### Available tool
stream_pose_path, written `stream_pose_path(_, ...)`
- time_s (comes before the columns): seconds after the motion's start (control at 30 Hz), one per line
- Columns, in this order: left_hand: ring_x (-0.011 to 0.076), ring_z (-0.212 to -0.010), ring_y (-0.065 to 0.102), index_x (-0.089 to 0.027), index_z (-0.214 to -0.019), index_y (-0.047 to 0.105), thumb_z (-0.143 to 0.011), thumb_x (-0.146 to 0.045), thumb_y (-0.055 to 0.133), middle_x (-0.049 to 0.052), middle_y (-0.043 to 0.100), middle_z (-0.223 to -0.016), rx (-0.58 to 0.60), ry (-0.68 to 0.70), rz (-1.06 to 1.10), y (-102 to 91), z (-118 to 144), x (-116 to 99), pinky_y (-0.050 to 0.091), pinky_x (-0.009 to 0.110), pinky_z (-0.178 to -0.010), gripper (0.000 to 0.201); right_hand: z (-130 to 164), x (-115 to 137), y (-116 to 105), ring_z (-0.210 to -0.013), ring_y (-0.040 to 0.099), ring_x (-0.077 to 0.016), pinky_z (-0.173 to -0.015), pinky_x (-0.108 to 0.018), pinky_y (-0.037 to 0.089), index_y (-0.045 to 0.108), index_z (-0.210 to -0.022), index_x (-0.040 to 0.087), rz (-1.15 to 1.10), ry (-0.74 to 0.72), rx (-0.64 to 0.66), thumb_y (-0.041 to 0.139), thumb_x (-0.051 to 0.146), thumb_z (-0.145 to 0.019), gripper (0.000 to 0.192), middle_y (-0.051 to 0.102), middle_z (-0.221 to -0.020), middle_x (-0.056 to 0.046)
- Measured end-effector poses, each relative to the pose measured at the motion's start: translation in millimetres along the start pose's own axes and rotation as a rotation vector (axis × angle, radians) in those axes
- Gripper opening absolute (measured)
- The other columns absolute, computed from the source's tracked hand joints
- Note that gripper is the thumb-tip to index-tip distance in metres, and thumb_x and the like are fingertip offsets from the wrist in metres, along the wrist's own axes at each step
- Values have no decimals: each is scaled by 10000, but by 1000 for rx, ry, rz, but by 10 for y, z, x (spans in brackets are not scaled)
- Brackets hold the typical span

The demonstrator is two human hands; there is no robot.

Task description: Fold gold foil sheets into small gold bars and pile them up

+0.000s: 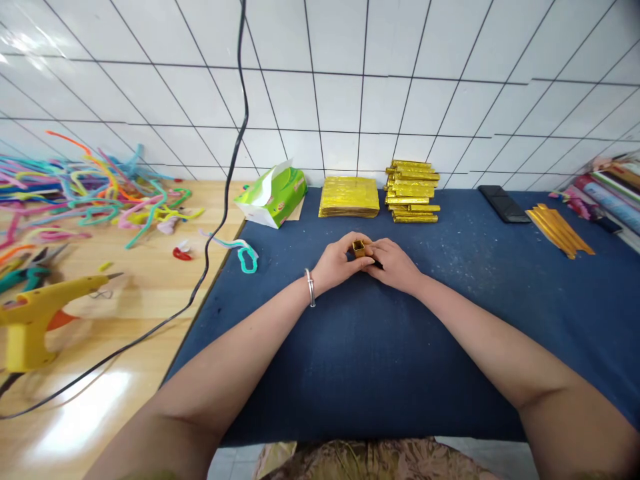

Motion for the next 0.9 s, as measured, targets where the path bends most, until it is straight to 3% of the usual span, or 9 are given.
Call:
stream_pose_path(0.17, 144, -872, 619, -203, -1034, 551, -781, -241, 656, 14, 654, -935, 39, -57, 28, 50, 14, 67, 476, 299, -845, 277, 4, 2, -5, -1029, 540, -237, -911, -407, 415, 611, -1069, 179, 14, 24, 15, 556, 323, -860, 259, 637, -1073, -98)
stream_pose_path(0.3, 130, -831, 618, -213, -1033, 540, -790, -223, 634, -6, 651, -899, 137, -82, 23, 88, 17, 121, 477, 283, -816, 261, 1, -12, -7, -1035, 525, -241, -905, -400, 408, 609, -1021, 181, 8, 41, 32, 593, 278, -817, 227, 629, -1069, -94)
stream_pose_path(0.67, 134, -712, 573, -208, -989, 518, -826, -287, 583, -15, 620, -813, 214, -82, -250, 99, 15, 117, 439, 262, -682, 193, -24, 7, -28, -965, 521, -227, -891, -387, 401, 608, -930, 177, 59, 35, 79, 586, 268, -815, 148, 626, -988, -79)
stream_pose_path(0.8, 150, -763, 588, -234, -1102, 498, -851, -295, 551, -1, 628, -902, 139, -78, -355, 34, -7, 179, 437, 264, -690, 264, 0, -18, -14, -1006, 523, -240, -917, -407, 412, 589, -1076, 167, 47, 65, 58, 594, 320, -824, 295, 622, -1041, -97)
stream_pose_path(0.9, 174, -808, 595, -227, -1103, 511, -849, -294, 555, 17, 632, -932, 94, -85, -453, -36, -38, 270, 441, 281, -703, 266, 26, -67, 4, -1076, 512, -248, -960, -433, 405, 476, -1268, 187, -31, 139, -3, 622, 319, -802, 506, 605, -1128, -94)
Point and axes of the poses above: each hand's wrist, its own z-axis away from the middle knuckle, its own y-axis out of the palm, x = y × z, the point moved 2 cm from there along -z, towards the middle knuckle
